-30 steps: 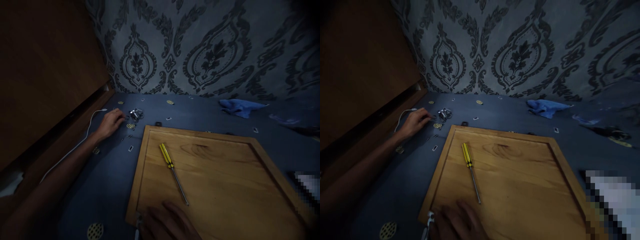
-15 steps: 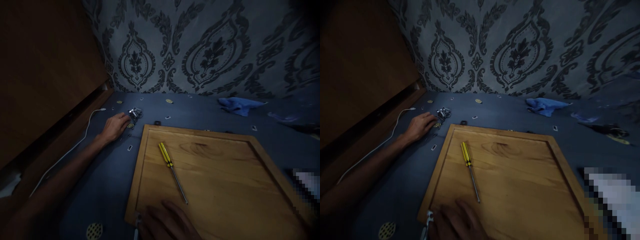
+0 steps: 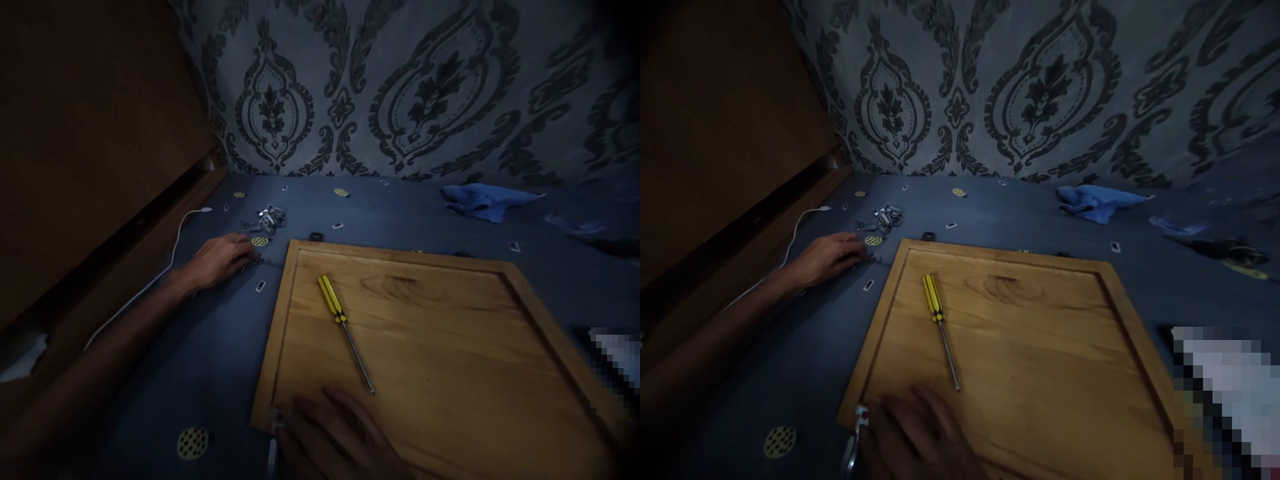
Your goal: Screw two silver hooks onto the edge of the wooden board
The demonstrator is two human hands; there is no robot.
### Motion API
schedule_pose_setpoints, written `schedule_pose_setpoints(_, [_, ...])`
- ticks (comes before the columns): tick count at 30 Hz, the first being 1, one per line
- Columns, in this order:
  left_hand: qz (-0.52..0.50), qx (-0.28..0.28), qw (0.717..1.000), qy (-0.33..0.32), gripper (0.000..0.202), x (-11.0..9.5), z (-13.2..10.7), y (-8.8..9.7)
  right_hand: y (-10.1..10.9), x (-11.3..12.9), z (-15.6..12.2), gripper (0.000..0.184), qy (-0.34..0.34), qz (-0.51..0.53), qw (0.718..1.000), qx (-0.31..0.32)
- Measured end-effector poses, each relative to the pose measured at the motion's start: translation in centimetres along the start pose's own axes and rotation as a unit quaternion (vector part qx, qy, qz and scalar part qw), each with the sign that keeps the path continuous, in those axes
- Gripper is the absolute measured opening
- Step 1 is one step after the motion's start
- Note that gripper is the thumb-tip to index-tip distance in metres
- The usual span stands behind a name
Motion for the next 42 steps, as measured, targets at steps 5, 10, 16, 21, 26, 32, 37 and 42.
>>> schedule_pose_setpoints(5, [-0.011, -0.008, 1.000, 0.000, 0.016, -0.6, -2.1, 1.0, 0.6, 0.1, 0.2, 0.029, -0.001, 0.011, 1.000, 0.029])
schedule_pose_setpoints(10, [-0.027, -0.039, 0.998, -0.037, 0.029, -2.2, -0.9, -0.1, 1.3, 0.0, 1.1, 0.030, -0.016, 0.020, 1.000, 0.000])
schedule_pose_setpoints(16, [-0.027, -0.031, 0.998, -0.049, 0.039, -3.1, -3.2, -1.5, 0.9, 0.0, 1.1, 0.026, -0.024, 0.028, 0.999, -0.022])
schedule_pose_setpoints(21, [-0.029, -0.026, 0.998, -0.042, 0.037, -3.1, -5.7, -0.4, 0.6, 0.1, 0.5, 0.027, -0.011, 0.017, 1.000, -0.004])
schedule_pose_setpoints(26, [-0.037, -0.047, 0.998, -0.020, 0.036, -2.8, -4.1, 0.0, 0.8, 0.1, 0.2, 0.028, -0.001, 0.003, 1.000, 0.027])
schedule_pose_setpoints(32, [-0.049, -0.054, 0.997, -0.017, 0.041, -3.1, -1.9, -1.0, 1.9, 0.3, 1.8, 0.029, -0.029, 0.029, 0.999, -0.024])
schedule_pose_setpoints(37, [-0.080, -0.026, 0.995, -0.051, 0.051, -4.7, -4.1, -0.2, 2.3, 0.3, 2.6, 0.033, -0.041, 0.039, 0.998, -0.032])
schedule_pose_setpoints(42, [-0.100, -0.032, 0.993, -0.044, 0.041, -4.9, -6.3, 0.8, 2.5, 0.3, 2.3, 0.030, -0.044, 0.055, 0.997, -0.012])
Point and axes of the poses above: each hand's wrist, its own z-axis towards the middle knuckle, its own y-axis out of the back of the hand, x = y × z, the point moved 2 cm from there along z, towards the middle knuckle, and after that the axes turned 9 degrees about -y, right-handed, at the moved point
